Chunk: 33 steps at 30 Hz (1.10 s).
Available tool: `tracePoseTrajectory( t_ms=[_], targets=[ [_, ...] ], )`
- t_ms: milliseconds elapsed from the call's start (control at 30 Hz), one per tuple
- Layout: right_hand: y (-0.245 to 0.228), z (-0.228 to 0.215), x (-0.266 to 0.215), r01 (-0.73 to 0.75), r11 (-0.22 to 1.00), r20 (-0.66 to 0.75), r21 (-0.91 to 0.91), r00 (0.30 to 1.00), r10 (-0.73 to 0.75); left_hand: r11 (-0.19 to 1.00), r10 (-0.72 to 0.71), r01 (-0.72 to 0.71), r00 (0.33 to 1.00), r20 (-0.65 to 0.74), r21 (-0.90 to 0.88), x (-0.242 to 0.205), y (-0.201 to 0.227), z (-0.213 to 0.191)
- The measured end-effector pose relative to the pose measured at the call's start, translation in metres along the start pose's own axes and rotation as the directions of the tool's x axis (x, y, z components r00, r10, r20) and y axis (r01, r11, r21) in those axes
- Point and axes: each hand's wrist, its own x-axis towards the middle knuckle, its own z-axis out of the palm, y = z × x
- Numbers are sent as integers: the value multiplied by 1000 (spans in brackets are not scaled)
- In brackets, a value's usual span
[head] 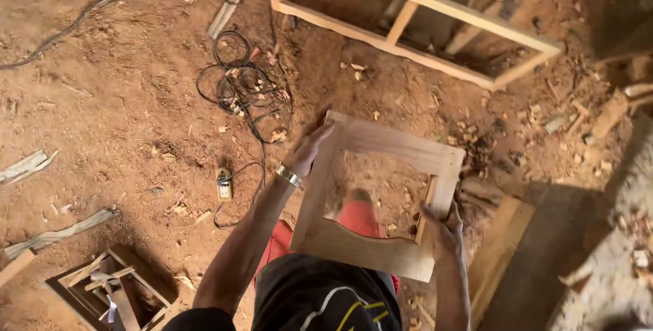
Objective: The person assembles a wooden frame by fitting curved wooden pieces into a larger structure. They use a green electric planer to smooth the edges of the wood on a workbench before fitting the pieces together by hand.
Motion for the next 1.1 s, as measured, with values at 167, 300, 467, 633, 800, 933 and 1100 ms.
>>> tracePoseTrajectory(
  t_ms=[167, 300, 467, 633, 800, 933, 1100],
  targets=[
    [-38, 99, 97, 95, 993, 113, -75, 990, -86, 813, 254, -38, 921, -294, 581, 64, 4, -71],
    [-84, 188, 206, 81, 983, 109, -165, 992, -63, 818, 413, -226, 870, -268, 529, 157, 62, -125],
    [-85, 279, 353, 303, 885, 112, -353, 953, -281, 416, 636, -250, 767, -83, 874, 269, 198, -159],
    [-62, 350, 478, 480, 816, 206, -322, 877, -435, 177, 705, -188, 709, 8, 966, 371, 181, -236],
    [-28, 412, 578, 378, 768, 121, -517, 921, -371, 45, 583, 112, 804, -117, 993, 488, 149, -309],
    [65, 458, 696, 415, 626, 37, -660, 851, -524, -39, 325, 267, 915, -240, 963, 611, 105, -373],
    [169, 519, 828, 455, 619, -214, -640, 668, -713, -120, 441, 172, 892, -102, 978, 730, -14, -502]
  ],
)
